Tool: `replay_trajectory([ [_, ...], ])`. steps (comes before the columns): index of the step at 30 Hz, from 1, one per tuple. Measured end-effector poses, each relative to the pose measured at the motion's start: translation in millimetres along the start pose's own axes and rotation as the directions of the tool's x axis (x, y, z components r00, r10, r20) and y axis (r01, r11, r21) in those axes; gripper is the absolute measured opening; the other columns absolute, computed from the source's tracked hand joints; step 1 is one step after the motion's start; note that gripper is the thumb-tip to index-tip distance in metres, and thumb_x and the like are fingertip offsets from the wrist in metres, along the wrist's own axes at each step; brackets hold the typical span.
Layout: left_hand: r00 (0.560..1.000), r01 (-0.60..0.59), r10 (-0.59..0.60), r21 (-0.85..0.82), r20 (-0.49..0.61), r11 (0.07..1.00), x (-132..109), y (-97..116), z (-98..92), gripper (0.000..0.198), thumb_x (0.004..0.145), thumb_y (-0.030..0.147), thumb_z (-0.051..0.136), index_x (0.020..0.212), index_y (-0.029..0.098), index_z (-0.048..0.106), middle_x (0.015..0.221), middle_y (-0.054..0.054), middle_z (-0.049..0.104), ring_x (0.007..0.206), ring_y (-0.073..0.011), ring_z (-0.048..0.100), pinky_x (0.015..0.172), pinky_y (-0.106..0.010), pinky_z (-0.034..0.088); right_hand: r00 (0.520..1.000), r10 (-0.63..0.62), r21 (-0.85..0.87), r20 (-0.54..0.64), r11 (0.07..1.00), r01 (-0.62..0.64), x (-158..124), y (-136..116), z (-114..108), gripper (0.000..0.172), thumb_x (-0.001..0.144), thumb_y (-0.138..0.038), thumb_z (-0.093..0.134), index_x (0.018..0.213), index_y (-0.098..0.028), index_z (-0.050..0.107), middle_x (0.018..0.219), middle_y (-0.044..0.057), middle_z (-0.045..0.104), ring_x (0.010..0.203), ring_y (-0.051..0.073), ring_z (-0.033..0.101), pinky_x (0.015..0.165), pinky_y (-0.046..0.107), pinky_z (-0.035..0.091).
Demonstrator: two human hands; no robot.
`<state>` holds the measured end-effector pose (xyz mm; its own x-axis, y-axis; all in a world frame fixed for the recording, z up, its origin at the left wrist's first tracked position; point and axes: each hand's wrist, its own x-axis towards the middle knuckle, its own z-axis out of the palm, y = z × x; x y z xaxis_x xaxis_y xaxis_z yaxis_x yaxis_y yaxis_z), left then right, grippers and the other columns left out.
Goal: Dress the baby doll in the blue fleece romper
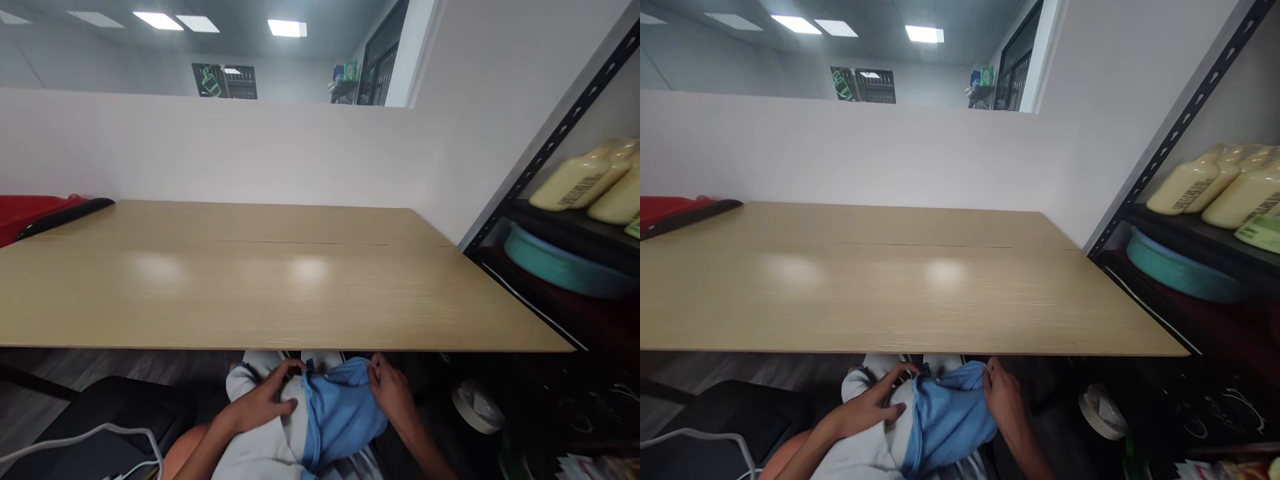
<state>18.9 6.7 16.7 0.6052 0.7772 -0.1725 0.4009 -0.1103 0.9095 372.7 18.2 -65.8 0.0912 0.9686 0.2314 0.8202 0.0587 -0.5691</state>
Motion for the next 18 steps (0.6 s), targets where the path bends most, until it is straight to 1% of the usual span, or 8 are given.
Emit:
replay_trajectory([
  [2,1.000,0.009,-0.009,-0.012,-0.021,1.000,0,0,-1.9,0.074,0.085,0.023,0.063,0.153,0.024,0.035,0.147,-0.011,0.055,0.137,-0.0290,0.052,0.123,-0.044,0.034,1.000,0.020,0.001,-0.003,1.000,-0.020,4,4,-1,0.037,0.098,-0.053,0.039,0.085,-0.025,0.058,0.071,0.009,0.072,0.069,0.031,0.070,0.067,0.037,0.046],
  [4,0.999,0.021,-0.022,-0.023,-0.038,1.000,0,2,-5.3,0.074,0.085,0.027,0.064,0.152,0.020,0.035,0.141,-0.012,0.057,0.133,-0.0291,0.053,0.122,-0.044,0.036,0.999,0.038,0.011,-0.001,0.999,-0.038,8,9,-3,0.039,0.097,-0.055,0.038,0.087,-0.024,0.060,0.076,0.012,0.075,0.074,0.033,0.073,0.070,0.040,0.049],
  [9,0.999,0.039,-0.038,-0.023,0.030,0.999,2,10,-11.5,0.056,0.086,0.030,0.063,0.141,0.020,0.052,0.146,-0.012,0.058,0.136,-0.0290,0.052,0.124,-0.042,0.034,0.995,0.092,0.080,0.025,0.992,-0.093,14,21,-7,0.042,0.091,-0.060,0.043,0.091,-0.023,0.064,0.087,0.015,0.080,0.086,0.034,0.077,0.081,0.042,0.056],
  [12,0.998,0.059,-0.059,0.009,0.030,0.998,3,9,-10.5,0.052,0.087,0.034,0.064,0.137,0.021,0.058,0.144,-0.011,0.061,0.135,-0.0293,0.054,0.122,-0.041,0.035,0.984,0.168,0.119,0.054,0.978,-0.174,17,30,-7,0.037,0.089,-0.058,0.045,0.089,-0.025,0.063,0.085,0.011,0.081,0.082,0.029,0.079,0.077,0.037,0.058],
  [13,0.998,0.061,-0.061,0.009,0.022,0.998,4,7,-10.3,0.049,0.088,0.037,0.064,0.135,0.021,0.060,0.141,-0.011,0.063,0.133,-0.0291,0.056,0.121,-0.040,0.037,0.977,0.208,0.119,0.053,0.970,-0.213,18,35,-9,0.035,0.088,-0.056,0.046,0.087,-0.026,0.062,0.083,0.010,0.081,0.081,0.029,0.079,0.074,0.037,0.058],
  [15,0.996,0.082,-0.082,-0.013,-0.022,0.997,5,3,-11.3,0.042,0.095,0.046,0.057,0.127,0.020,0.064,0.133,-0.010,0.068,0.127,-0.0283,0.059,0.117,-0.038,0.041,0.951,0.307,0.096,0.016,0.947,-0.308,23,48,-18,0.032,0.085,-0.054,0.047,0.083,-0.026,0.061,0.082,0.014,0.080,0.080,0.032,0.079,0.071,0.039,0.057],
  [16,0.993,0.105,-0.106,-0.025,-0.050,0.994,7,0,-12.7,0.041,0.099,0.052,0.051,0.120,0.020,0.066,0.129,-0.010,0.070,0.124,-0.0281,0.061,0.114,-0.037,0.043,0.933,0.358,0.080,-0.018,0.931,-0.356,26,56,-26,0.032,0.084,-0.054,0.048,0.083,-0.025,0.061,0.082,0.016,0.080,0.081,0.035,0.079,0.070,0.042,0.056],
  [18,0.981,0.172,-0.174,-0.029,-0.082,0.985,11,-4,-16.9,0.048,0.102,0.059,0.042,0.109,0.020,0.069,0.119,-0.009,0.074,0.117,-0.0280,0.064,0.108,-0.036,0.045,0.895,0.436,0.064,-0.089,0.900,-0.432,32,73,-44,0.034,0.082,-0.055,0.049,0.086,-0.023,0.062,0.085,0.020,0.079,0.084,0.039,0.078,0.070,0.045,0.054],
])
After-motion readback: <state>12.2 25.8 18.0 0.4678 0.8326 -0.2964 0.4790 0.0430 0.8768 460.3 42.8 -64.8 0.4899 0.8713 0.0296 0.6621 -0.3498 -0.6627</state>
